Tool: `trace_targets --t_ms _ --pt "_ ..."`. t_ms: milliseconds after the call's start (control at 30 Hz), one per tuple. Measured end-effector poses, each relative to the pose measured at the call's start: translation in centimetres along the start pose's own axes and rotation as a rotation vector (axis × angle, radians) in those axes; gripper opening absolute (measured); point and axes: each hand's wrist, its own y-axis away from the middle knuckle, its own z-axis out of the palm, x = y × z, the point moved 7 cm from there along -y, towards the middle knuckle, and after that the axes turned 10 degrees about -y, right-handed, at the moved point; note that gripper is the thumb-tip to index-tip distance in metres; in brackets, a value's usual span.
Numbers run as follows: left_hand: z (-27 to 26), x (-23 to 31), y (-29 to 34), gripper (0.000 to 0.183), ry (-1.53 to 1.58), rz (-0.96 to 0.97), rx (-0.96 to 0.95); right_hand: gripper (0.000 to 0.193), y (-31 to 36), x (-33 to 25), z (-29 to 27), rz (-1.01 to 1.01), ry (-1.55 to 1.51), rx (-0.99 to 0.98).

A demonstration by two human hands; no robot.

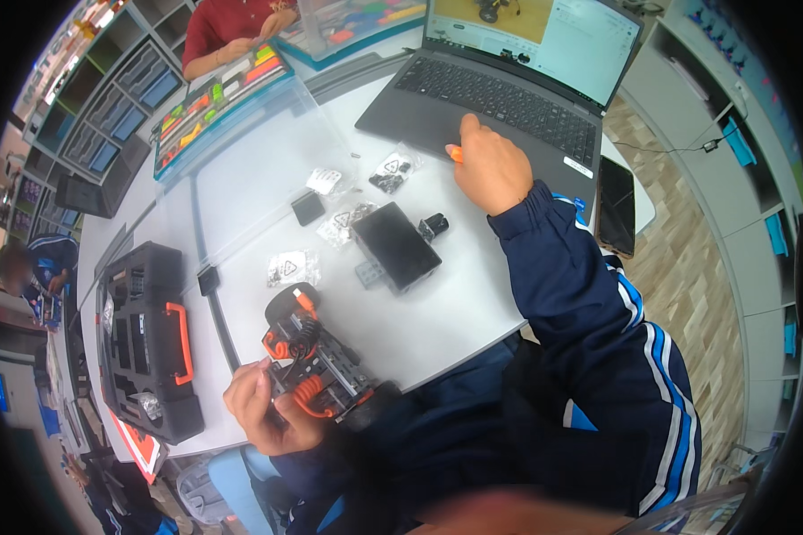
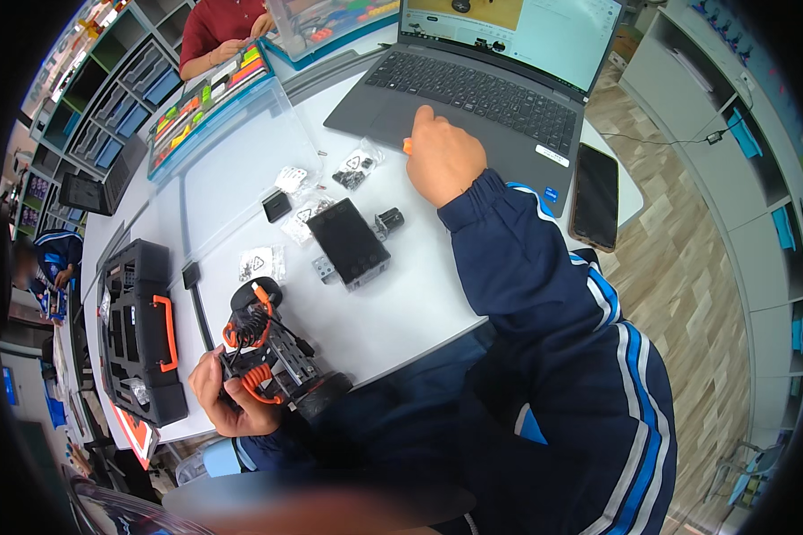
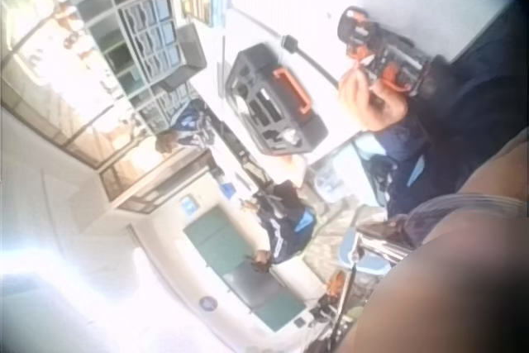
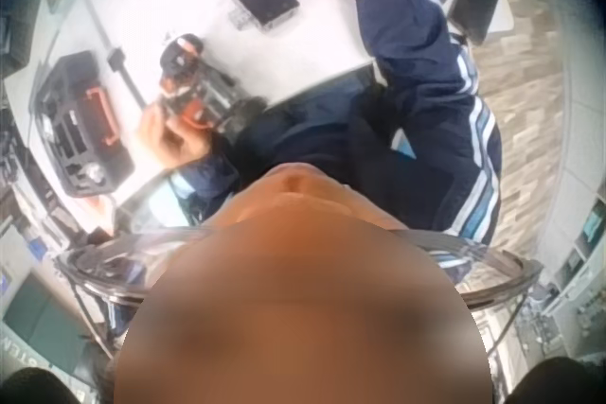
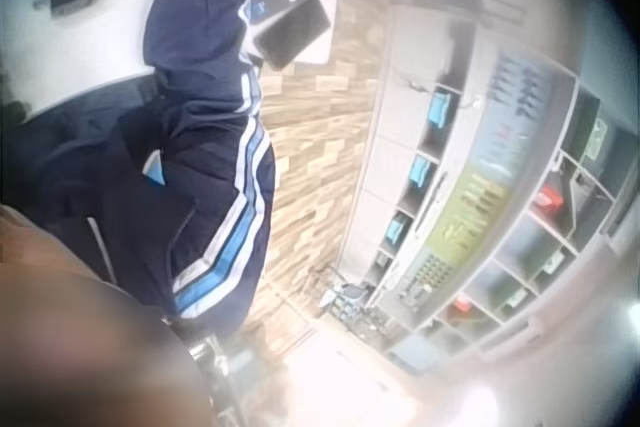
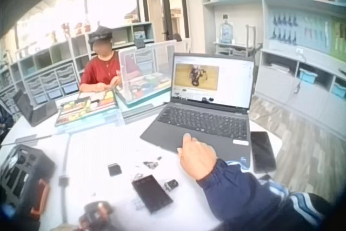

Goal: The person assembles a small wheeled robot by attaching a chassis to a motorized base using an orange screwdriver. They tighten screws, align parts, and check the fit of the components on a white table.

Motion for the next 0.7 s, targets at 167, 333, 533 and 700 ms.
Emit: trace_targets --t_ms 167,333,533,700 --pt "-0.19 -0.21 0.17 0.027 -0.021 -0.026 -0.031 0.018 0.04 0.34 0.66 -0.008 0.011 -0.029" --pt "-0.17 -0.35 0.22 0.027 0.012 -0.016 -0.019 0.019 0.03 0.43 0.60 -0.008 0.024 -0.031" --pt "-0.17 -0.38 0.22 0.027 0.029 -0.013 -0.025 0.020 0.13 0.42 0.42 -0.028 -0.034 0.055" --pt "-0.17 -0.40 0.29 0.027 0.031 -0.020 -0.030 0.019 -0.09 0.72 0.74 -0.004 -0.027 0.015"
